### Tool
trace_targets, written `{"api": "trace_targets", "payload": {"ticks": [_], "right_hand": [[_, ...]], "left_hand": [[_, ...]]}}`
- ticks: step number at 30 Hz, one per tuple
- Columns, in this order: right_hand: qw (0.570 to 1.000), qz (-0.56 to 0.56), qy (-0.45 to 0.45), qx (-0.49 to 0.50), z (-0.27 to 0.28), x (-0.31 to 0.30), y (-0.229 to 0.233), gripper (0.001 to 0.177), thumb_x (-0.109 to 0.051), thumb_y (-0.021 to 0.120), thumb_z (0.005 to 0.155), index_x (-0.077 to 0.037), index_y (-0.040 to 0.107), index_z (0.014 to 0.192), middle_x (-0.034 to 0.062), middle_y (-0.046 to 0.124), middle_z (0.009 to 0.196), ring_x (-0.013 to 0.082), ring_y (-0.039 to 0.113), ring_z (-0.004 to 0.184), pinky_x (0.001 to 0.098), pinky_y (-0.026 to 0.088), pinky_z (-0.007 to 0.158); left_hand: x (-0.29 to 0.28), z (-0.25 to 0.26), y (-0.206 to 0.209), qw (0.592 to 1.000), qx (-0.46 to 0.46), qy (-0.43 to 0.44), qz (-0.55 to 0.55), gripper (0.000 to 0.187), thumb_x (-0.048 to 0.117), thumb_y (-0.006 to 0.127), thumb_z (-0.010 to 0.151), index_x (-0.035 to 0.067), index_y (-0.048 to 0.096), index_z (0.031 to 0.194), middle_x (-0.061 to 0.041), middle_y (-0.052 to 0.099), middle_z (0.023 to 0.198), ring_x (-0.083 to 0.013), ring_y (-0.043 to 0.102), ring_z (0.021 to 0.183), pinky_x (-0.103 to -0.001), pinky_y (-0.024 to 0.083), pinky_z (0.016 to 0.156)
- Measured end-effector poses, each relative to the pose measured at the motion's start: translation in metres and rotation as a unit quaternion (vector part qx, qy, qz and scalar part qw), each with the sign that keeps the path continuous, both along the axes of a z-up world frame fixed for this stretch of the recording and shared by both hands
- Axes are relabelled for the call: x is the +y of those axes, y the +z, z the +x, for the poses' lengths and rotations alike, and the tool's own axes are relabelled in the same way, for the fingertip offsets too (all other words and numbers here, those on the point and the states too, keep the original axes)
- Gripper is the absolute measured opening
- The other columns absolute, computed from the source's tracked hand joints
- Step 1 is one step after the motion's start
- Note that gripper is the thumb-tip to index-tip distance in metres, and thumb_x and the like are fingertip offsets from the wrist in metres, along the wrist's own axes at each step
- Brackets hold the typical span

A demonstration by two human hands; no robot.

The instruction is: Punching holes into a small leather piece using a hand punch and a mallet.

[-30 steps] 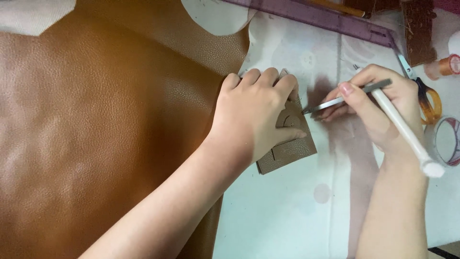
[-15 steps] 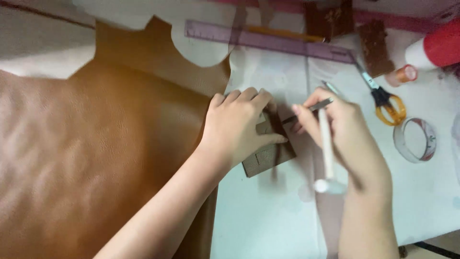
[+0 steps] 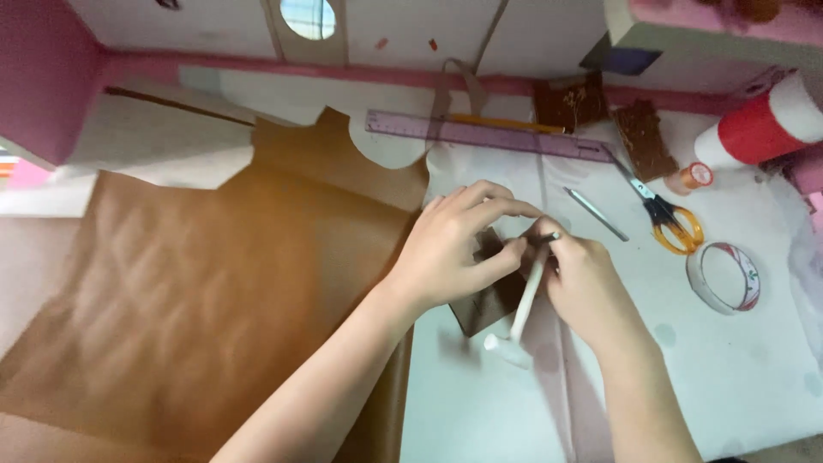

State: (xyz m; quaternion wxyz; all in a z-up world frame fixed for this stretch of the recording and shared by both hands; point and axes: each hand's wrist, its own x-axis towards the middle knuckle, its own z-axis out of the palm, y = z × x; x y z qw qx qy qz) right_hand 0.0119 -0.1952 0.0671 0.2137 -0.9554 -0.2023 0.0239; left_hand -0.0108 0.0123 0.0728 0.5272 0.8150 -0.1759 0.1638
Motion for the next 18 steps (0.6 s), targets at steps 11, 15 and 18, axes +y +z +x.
{"api": "trace_targets", "payload": {"ticks": [11, 15, 18], "right_hand": [[0.999, -0.030, -0.033, -0.017, -0.008, 0.003, -0.009, 0.031, -0.003, 0.053, 0.095, -0.009, 0.059, 0.125, 0.0226, 0.075, 0.086, 0.0403, 0.076, 0.089, 0.0520, 0.062, 0.081], [0.997, -0.061, -0.042, -0.022, -0.011, 0.007, -0.008, 0.037, -0.004, 0.051, 0.092, -0.009, 0.059, 0.128, 0.0208, 0.077, 0.088, 0.0374, 0.077, 0.090, 0.0496, 0.063, 0.081], [0.996, -0.070, -0.045, -0.033, -0.011, 0.007, -0.009, 0.039, -0.004, 0.052, 0.092, -0.005, 0.062, 0.129, 0.0205, 0.077, 0.091, 0.0370, 0.077, 0.091, 0.0481, 0.064, 0.081]], "left_hand": [[-0.001, -0.011, 0.004, 0.999, -0.032, -0.007, 0.019, 0.018, 0.020, 0.076, 0.092, 0.017, 0.070, 0.109, -0.001, 0.066, 0.107, -0.0242, 0.069, 0.081, -0.037, 0.059, 0.068], [-0.004, -0.014, 0.003, 0.998, -0.027, -0.018, 0.044, 0.012, 0.018, 0.074, 0.095, 0.017, 0.070, 0.107, 0.000, 0.065, 0.107, -0.0240, 0.071, 0.080, -0.036, 0.061, 0.065], [-0.007, -0.011, 0.000, 0.998, -0.030, -0.015, 0.057, 0.011, 0.019, 0.072, 0.096, 0.016, 0.069, 0.107, 0.000, 0.066, 0.108, -0.0248, 0.071, 0.081, -0.037, 0.062, 0.065]]}}
